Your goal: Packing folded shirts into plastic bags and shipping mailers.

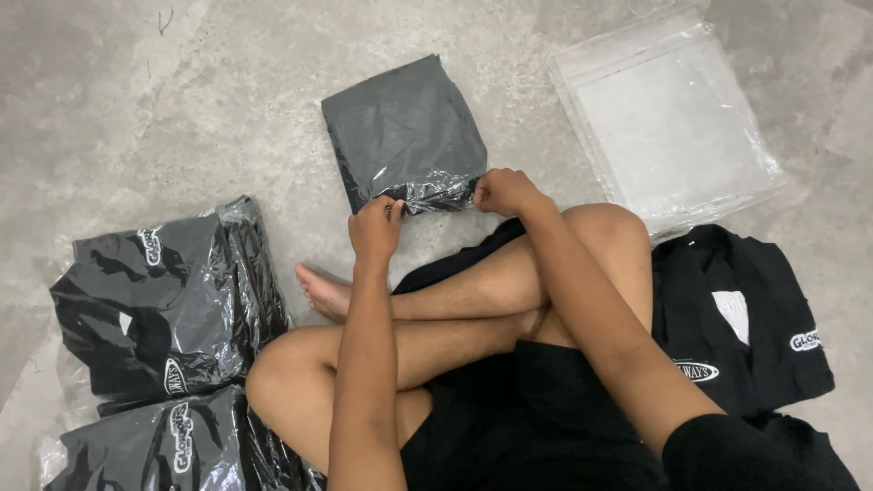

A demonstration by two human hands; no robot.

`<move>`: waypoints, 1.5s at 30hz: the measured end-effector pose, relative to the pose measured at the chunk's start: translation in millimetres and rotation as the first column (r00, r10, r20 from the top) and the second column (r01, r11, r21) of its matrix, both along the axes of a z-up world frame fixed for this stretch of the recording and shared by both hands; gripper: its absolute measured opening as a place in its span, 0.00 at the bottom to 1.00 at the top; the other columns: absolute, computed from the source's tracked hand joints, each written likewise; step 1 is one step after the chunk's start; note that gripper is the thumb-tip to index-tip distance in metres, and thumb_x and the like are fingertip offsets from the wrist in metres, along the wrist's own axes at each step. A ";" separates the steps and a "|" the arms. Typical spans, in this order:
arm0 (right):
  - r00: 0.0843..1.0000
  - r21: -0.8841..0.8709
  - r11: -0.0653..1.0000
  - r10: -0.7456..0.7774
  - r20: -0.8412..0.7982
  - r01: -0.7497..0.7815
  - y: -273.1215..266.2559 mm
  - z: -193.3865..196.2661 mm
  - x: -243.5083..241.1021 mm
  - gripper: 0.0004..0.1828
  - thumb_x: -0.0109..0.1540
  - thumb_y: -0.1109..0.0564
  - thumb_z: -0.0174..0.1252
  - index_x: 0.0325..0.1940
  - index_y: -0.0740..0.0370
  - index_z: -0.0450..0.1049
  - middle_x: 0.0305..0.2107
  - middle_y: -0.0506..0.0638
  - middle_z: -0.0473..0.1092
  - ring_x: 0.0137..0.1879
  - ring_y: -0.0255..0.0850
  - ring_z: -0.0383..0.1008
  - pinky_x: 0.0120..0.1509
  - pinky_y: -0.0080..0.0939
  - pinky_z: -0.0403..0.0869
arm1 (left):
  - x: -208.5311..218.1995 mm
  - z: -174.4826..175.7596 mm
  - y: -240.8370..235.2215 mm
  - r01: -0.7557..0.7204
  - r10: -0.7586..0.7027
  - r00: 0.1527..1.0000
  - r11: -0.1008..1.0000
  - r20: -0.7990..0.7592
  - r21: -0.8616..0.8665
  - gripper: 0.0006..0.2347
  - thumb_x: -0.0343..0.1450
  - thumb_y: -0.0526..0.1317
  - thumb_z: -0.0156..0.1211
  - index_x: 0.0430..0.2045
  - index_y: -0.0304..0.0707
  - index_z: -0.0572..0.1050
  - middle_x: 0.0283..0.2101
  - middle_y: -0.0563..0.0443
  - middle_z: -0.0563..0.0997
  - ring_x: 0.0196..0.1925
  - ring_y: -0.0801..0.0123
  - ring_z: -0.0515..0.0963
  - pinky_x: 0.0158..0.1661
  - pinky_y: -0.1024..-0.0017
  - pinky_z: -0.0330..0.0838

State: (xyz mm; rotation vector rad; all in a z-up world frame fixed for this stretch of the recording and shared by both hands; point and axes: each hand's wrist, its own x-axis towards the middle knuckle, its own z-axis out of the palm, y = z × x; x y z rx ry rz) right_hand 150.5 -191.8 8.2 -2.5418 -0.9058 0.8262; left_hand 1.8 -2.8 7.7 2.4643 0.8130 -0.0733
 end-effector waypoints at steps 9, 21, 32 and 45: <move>0.992 -0.014 0.997 -0.076 -0.105 0.075 -8.2 8.6 10.0 0.06 0.54 0.53 0.58 0.32 0.55 0.77 0.31 0.51 0.74 0.45 0.51 0.73 0.55 0.49 0.63 | -3.1 -7.1 9.7 -0.042 0.047 0.998 0.993 0.042 -0.114 0.08 0.69 0.47 0.54 0.27 0.47 0.76 0.25 0.54 0.76 0.34 0.66 0.77 0.44 0.69 0.62; 0.983 0.093 0.987 -0.119 -0.142 0.133 -10.0 14.1 10.4 0.05 0.53 0.51 0.62 0.31 0.51 0.78 0.26 0.47 0.74 0.39 0.47 0.74 0.51 0.45 0.66 | -10.5 8.5 18.0 -0.058 0.086 0.993 0.951 0.082 -0.304 0.04 0.65 0.42 0.61 0.23 0.45 0.79 0.20 0.51 0.74 0.25 0.66 0.73 0.34 0.71 0.65; 0.980 0.158 0.968 -0.191 -0.049 0.197 -5.9 0.6 13.4 0.04 0.54 0.51 0.61 0.31 0.50 0.78 0.25 0.46 0.74 0.38 0.45 0.75 0.51 0.42 0.67 | -9.9 13.4 18.7 -0.063 0.091 0.993 0.948 0.077 -0.311 0.04 0.65 0.42 0.61 0.24 0.46 0.79 0.23 0.51 0.75 0.29 0.65 0.74 0.39 0.70 0.65; 0.943 0.171 0.941 -0.312 0.114 0.291 7.3 -8.2 9.2 0.03 0.50 0.50 0.63 0.24 0.46 0.76 0.18 0.41 0.71 0.34 0.44 0.74 0.49 0.39 0.59 | -0.4 -3.7 19.7 0.014 -0.014 0.997 1.000 0.080 -0.003 0.08 0.64 0.46 0.63 0.26 0.44 0.76 0.25 0.52 0.76 0.34 0.65 0.76 0.45 0.65 0.58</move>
